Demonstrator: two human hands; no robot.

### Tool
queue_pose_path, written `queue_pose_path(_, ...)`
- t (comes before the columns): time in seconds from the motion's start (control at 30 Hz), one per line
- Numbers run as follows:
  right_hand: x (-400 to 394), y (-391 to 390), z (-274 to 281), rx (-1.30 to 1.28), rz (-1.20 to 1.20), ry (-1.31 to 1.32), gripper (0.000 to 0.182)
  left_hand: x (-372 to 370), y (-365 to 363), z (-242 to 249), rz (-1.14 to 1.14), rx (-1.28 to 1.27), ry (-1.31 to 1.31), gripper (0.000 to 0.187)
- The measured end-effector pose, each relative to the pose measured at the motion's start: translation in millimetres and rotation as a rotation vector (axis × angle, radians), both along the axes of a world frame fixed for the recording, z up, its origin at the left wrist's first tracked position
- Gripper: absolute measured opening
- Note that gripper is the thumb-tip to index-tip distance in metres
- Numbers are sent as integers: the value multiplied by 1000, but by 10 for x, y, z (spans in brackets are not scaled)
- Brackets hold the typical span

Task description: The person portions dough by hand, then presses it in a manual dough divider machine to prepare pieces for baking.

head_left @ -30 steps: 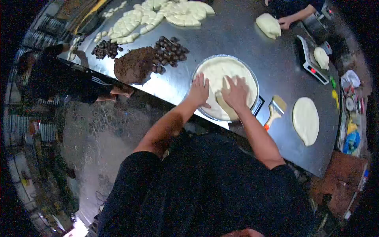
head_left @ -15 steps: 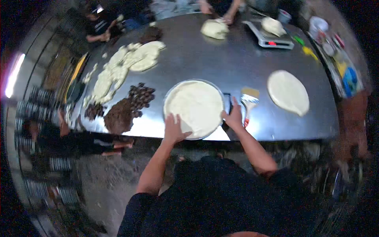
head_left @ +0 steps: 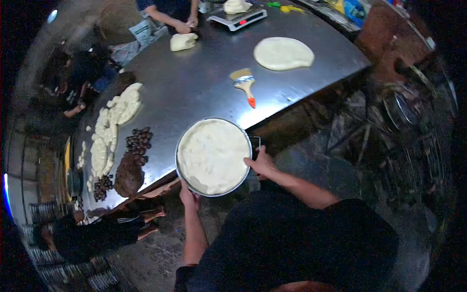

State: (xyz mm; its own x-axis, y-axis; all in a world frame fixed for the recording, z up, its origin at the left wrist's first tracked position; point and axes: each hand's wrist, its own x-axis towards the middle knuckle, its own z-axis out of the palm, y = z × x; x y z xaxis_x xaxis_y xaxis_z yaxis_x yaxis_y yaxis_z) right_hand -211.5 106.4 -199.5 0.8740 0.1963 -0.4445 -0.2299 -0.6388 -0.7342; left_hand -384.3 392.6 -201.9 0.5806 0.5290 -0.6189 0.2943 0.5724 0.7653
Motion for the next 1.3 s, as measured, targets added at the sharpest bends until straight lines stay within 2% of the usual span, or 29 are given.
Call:
queue_pose_path(0.03, -96, -104, 64, -54, -22, 22, 74, 91, -154, 14, 97, 225, -12, 51)
queue_pose_path(0.07, -190, -253, 63, -25, -20, -161, 71, 90, -211, -1, 29, 276, 45, 51)
queue_pose_path(0.13, -252, -515, 239, 53, -120, -52, 72, 173, -307, 102, -95, 357, 81, 51)
queue_pose_path(0.17, -260, -641, 293, 130, -169, 50, 72, 206, -469, 154, -171, 501, 174, 49)
queue_pose_path(0.2, -289, -757, 240, 92, -258, -9, 62, 250, -632, 226, -249, 643, 263, 46)
queue_pose_path(0.37, -478, -1573, 473, 87, -526, -79, 49, 829, -1148, 225, -489, 594, 330, 40)
queue_pose_path(0.4, -534, -1738, 446, 152, -619, -130, 47, 965, -1018, -238, -708, 913, 306, 35)
queue_pose_path(0.47, -397, -2094, 415, 226, -669, -144, 46, 1348, -1141, -460, -1357, 1828, 384, 27)
queue_pose_path(0.53, -330, -2546, 371, 310, -703, 9, 45, 1626, -1586, -362, -1413, 1643, 273, 28)
queue_pose_path(0.57, -303, -2679, 353, 186, -809, 96, 45, 1729, -1700, -479, -1398, 1756, 160, 28)
queue_pose_path(0.6, -217, -2833, -279, 189, -958, -346, 51, 2087, -1525, -1724, -1063, 881, -132, 30)
queue_pose_path(0.63, -276, -3113, -155, 175, -1004, -231, 54, 2544, -2064, -1734, -1238, 874, -198, 30)
queue_pose_path(0.7, -443, -3664, 97, 147, -1082, 8, 60, 2709, -2358, -1521, -1815, 1568, 263, 41)
queue_pose_path(0.73, -534, -3858, 402, 33, -1148, 65, 61, 2832, -2609, -1319, -2055, 1633, 28, 41)
queue_pose_path(0.77, -565, -4058, 318, 58, -1182, 98, 63, 2837, -2980, -1261, -2086, 1669, -56, 41)
queue_pose_path(0.8, -790, -4355, 676, 161, -1313, 44, 64, 2738, -3513, -883, -2114, 1707, -143, 41)
queue_pose_path(0.83, -786, -4643, 257, 48, -1308, 24, 66, 2538, -4031, -528, -2015, 1730, -81, 41)
queue_pose_path(0.87, -904, -4813, 428, 139, -1403, -7, 66, 2581, -4220, -588, -1984, 1564, -233, 38)
queue_pose_path(0.9, -927, -5030, 214, 179, -1438, -6, 66, 2652, -4420, -699, -1939, 1394, -387, 37)
queue_pose_path(0.97, -995, -5233, 252, 199, -1534, -79, 59, 2522, -5182, 7, -1692, 810, 174, 25)
queue_pose_path(1.0, -1013, -5287, 491, 273, -1594, -18, 51, 2519, -5401, 46, -1312, 401, 169, 14)
queue_pose_path(1.03, -925, -5395, 474, 258, -1582, -27, 51, 2743, -5479, -267, -1301, 384, 162, 14)
queue_pose_path(1.1, -836, -5592, 495, 364, -1744, -172, 46, 3173, -5600, -1076, -1400, 271, -203, 14)
queue_pose_path(1.13, -809, -5703, 493, 349, -1732, -184, 46, 3128, -5827, -812, -1276, -23, -201, 19)
queue_pose_path(1.17, -753, -5802, 495, 276, -1726, -182, 45, 3262, -6035, -780, -1266, -35, -211, 19)
queue_pose_path(1.2, -612, -5976, 547, 194, -1713, -207, 45, 3479, -6351, -788, -1448, 302, -133, 13)
queue_pose_path(1.23, -468, -6075, 593, 152, -1722, -396, 45, 3654, -6586, -753, -1513, 466, -98, 17)
queue_pose_path(1.27, -483, -6370, 77, 124, -1715, -331, 46, 3829, -6819, -720, -1574, 629, -59, 22)
queue_pose_path(1.3, -482, -6696, -411, 98, -1709, -268, 47, 3988, -7013, -661, -1546, 578, -77, 25)
